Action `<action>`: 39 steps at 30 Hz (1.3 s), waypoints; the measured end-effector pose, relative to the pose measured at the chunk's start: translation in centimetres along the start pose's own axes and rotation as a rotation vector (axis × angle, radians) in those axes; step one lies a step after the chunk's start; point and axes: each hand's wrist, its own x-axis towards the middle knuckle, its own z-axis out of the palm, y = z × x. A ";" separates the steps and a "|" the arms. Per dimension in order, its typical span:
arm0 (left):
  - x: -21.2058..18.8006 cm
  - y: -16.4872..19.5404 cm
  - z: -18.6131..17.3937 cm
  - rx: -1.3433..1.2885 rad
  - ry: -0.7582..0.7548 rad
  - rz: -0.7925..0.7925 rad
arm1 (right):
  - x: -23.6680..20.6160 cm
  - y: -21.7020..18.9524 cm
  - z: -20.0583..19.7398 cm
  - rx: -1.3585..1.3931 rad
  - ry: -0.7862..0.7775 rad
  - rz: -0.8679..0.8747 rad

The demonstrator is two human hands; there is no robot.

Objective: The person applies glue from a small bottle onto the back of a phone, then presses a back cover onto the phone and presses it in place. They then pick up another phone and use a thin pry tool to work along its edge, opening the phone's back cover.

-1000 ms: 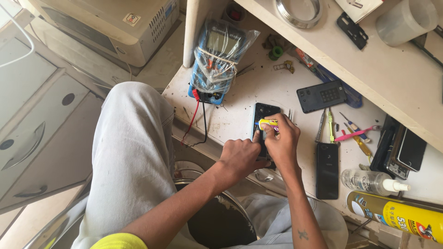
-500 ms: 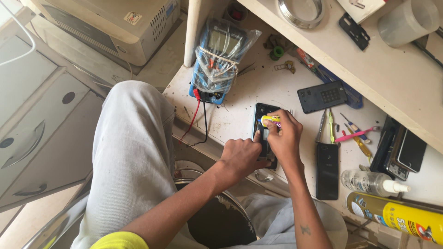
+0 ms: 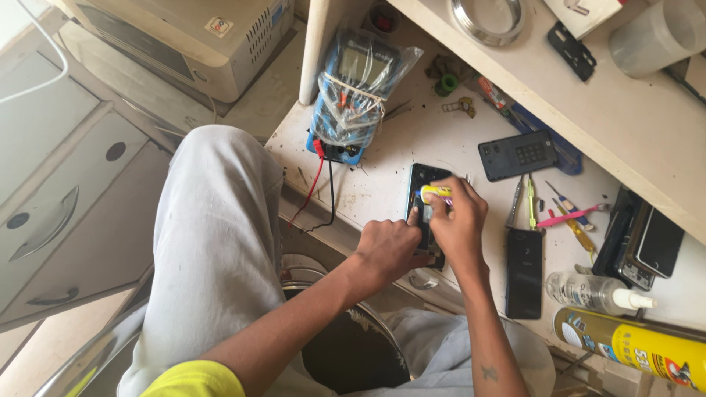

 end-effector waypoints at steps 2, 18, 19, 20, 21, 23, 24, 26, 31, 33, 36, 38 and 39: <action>-0.1 0.0 0.1 -0.006 0.024 0.000 | 0.0 0.3 0.3 -0.009 -0.002 -0.050; -0.2 1.0 0.5 0.084 -0.024 -0.021 | -1.7 0.3 -0.2 0.016 0.031 0.093; -0.3 1.0 0.6 0.087 -0.032 -0.022 | -2.0 0.2 -0.2 0.009 0.016 0.089; -0.2 1.0 0.6 0.091 -0.038 -0.021 | -2.2 0.1 -0.1 0.001 0.004 0.084; -0.1 1.1 0.7 0.095 -0.044 -0.019 | -2.2 0.2 -0.1 -0.009 -0.007 0.078; -0.1 1.2 0.7 0.101 -0.034 -0.016 | -2.0 0.3 0.2 0.012 0.000 0.049; -0.1 1.1 0.7 0.107 -0.027 -0.015 | -1.8 0.3 0.4 0.024 0.006 0.031; -0.1 1.1 0.7 0.108 -0.014 -0.014 | -1.4 0.5 0.5 0.006 0.010 0.009; 0.1 0.9 1.4 0.129 -0.006 0.003 | -1.8 0.2 0.1 -0.008 0.005 0.040; 0.3 0.9 1.7 0.176 0.051 0.038 | -2.1 0.0 -0.2 -0.015 0.029 0.045; 0.2 1.1 1.9 0.137 0.008 0.000 | -2.4 0.0 -0.9 -0.035 0.088 -0.025; 0.4 1.4 1.7 0.134 0.033 -0.023 | -2.6 0.3 -1.7 0.019 0.149 0.033; 0.3 1.6 1.5 0.131 0.043 -0.036 | -3.0 0.4 -2.2 0.047 0.177 0.065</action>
